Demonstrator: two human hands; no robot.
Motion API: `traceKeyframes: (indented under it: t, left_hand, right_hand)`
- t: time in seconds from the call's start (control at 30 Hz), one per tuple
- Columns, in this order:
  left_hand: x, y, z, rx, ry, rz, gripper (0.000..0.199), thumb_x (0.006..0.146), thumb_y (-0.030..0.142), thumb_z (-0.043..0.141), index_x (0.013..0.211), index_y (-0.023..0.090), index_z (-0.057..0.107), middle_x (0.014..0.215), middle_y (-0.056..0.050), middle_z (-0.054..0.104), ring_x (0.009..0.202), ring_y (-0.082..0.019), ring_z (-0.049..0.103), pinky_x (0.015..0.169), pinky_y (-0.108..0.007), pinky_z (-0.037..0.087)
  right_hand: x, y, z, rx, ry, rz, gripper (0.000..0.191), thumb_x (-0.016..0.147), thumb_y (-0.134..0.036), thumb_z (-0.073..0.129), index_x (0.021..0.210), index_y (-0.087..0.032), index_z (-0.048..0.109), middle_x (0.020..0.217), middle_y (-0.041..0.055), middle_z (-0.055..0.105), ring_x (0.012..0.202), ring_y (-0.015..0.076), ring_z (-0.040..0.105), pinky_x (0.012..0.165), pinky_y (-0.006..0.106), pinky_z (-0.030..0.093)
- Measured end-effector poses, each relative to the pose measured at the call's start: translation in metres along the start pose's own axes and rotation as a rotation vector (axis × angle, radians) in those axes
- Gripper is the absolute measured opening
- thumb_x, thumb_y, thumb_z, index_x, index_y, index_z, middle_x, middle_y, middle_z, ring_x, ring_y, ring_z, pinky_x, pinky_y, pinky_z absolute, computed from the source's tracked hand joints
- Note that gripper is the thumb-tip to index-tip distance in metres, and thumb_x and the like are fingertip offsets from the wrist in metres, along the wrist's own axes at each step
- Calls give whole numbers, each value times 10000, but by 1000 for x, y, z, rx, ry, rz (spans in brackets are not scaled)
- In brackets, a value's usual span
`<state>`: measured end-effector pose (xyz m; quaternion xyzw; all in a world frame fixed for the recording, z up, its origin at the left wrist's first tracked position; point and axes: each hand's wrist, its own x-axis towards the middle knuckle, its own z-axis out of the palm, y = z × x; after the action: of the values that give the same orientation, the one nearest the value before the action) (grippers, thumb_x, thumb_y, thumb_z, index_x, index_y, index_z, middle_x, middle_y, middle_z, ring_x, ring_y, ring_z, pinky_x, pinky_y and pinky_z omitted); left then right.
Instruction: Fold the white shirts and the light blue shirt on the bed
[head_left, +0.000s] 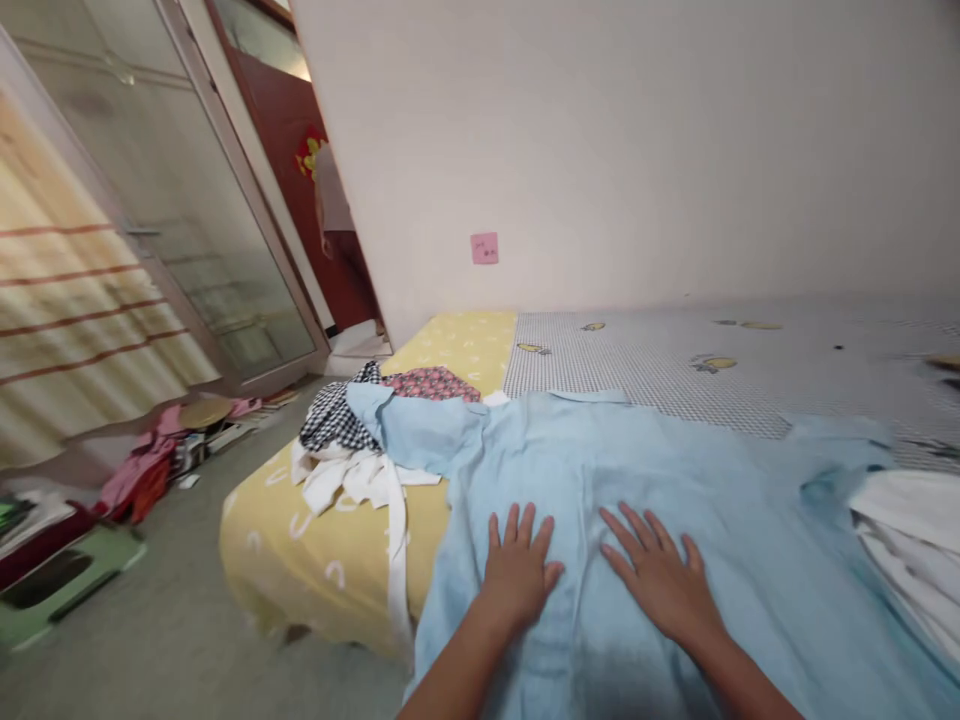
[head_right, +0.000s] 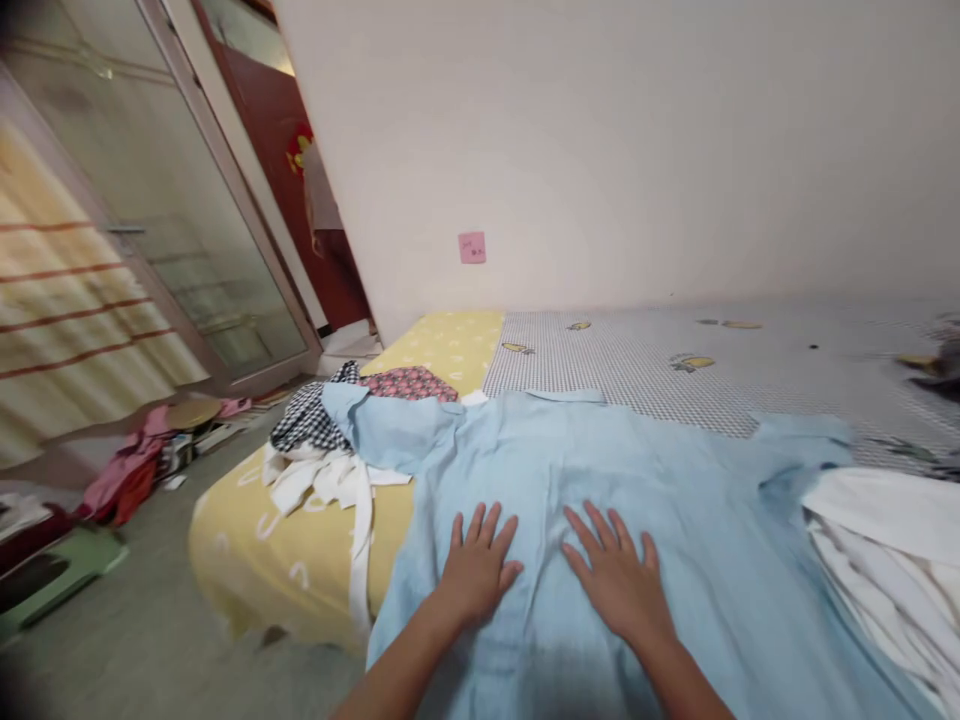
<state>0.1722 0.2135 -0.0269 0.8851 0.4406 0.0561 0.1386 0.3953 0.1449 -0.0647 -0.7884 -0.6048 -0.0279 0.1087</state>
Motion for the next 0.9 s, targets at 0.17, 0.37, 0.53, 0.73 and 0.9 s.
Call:
traceKeyframes:
  t: [0.17,0.37,0.53,0.73,0.9]
  left_hand:
    - [-137,-29,8,-138,91,98,564,914,325,539,1461,394,422,1627,-27,346,1506,-284,284,1224,-650,166]
    - [-230,-110,16,-571,726,-535,572,900,604,439,1274,187,555,1331,-173,594,1230,-289,582,1091,-526,448]
    - [-239,-101,27,-769,517,-526,753,812,836,323,1036,210,676,1117,-128,720,1122,-281,655,1055,-476,498]
    - [-226,-45,38,-668,469,-217,750,911,741,199,1295,225,586,1508,-145,493,1422,-252,433,1185,-451,364]
    - [-221,-26,53,-187,425,-165,1044,707,674,698,1553,242,266,1640,-184,265,1500,-380,269,1195,-588,281]
  right_hand:
    - [11,-5,-24,86,-153,74,551,991,-512,311,1517,-370,394,1631,35,318,1500,341,232,1150,673,143]
    - [-55,-23,-48,308,-42,-120,603,976,-435,337,1534,-212,389,1594,135,371,1451,284,360,1123,459,339]
    - [-197,-76,1,248,9,-651,698,872,-484,557,1533,-376,359,1503,25,523,1303,302,536,1042,424,426]
    - [-216,-118,-5,501,-184,-373,296,884,-241,455,993,-293,725,906,15,774,840,222,697,799,303,495]
    - [-168,-122,-110,1067,-87,-15,352,906,-446,445,932,-213,708,804,13,722,760,203,655,694,250,498]
